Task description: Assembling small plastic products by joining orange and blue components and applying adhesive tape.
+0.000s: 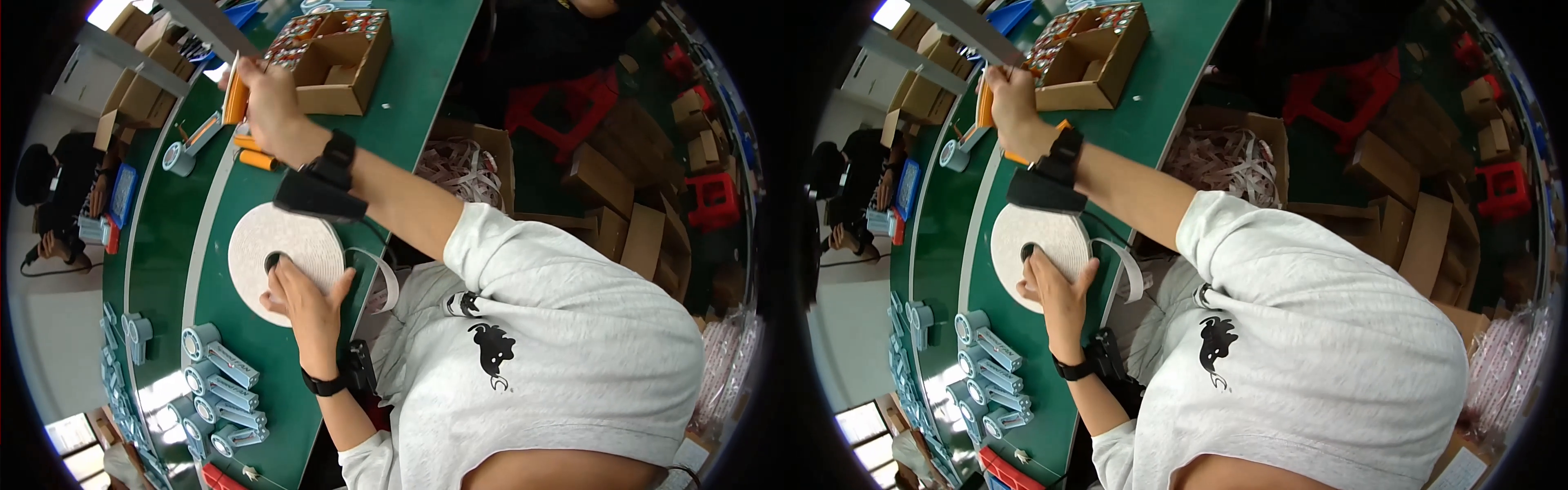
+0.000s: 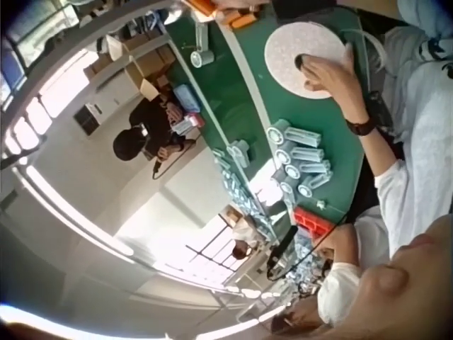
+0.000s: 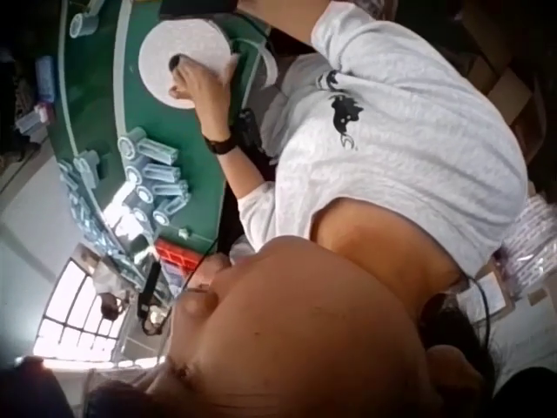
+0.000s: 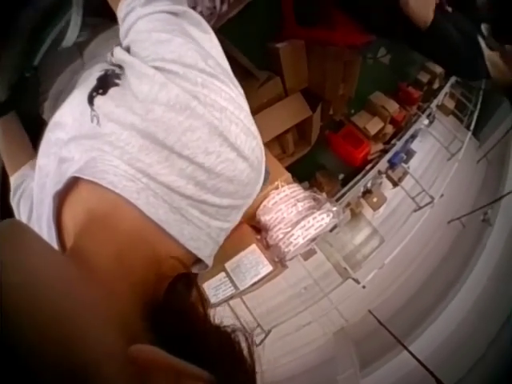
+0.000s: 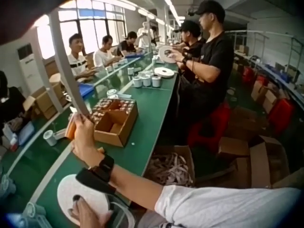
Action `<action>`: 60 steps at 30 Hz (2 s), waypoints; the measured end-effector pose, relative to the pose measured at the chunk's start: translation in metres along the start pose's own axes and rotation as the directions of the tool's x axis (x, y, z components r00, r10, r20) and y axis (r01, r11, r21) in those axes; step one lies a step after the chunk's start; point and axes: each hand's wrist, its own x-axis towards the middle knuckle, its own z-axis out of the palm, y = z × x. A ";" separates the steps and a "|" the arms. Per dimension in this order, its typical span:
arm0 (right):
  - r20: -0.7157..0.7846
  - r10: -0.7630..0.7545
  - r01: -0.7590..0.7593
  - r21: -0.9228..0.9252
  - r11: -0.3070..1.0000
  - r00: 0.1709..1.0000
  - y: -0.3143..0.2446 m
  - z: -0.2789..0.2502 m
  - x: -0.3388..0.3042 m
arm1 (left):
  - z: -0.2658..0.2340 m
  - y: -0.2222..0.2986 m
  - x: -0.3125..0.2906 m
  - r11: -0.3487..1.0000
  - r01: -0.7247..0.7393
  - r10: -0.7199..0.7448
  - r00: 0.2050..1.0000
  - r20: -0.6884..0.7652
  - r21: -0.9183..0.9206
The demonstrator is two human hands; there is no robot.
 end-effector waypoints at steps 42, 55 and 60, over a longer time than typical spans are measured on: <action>0.709 0.432 0.206 -0.622 0.755 0.557 0.022 -0.008 -0.151 | -0.065 -0.120 0.002 0.964 0.137 -0.060 0.948 0.313 -0.228; 0.697 0.709 0.738 -0.533 0.413 0.107 0.027 0.014 -0.156 | -0.041 -0.136 -0.011 0.894 0.366 -0.407 0.904 -0.131 -0.259; 0.673 0.739 0.776 -0.482 0.406 0.031 0.058 0.025 -0.160 | -0.041 -0.143 -0.016 0.848 0.403 -0.455 0.887 -0.083 -0.344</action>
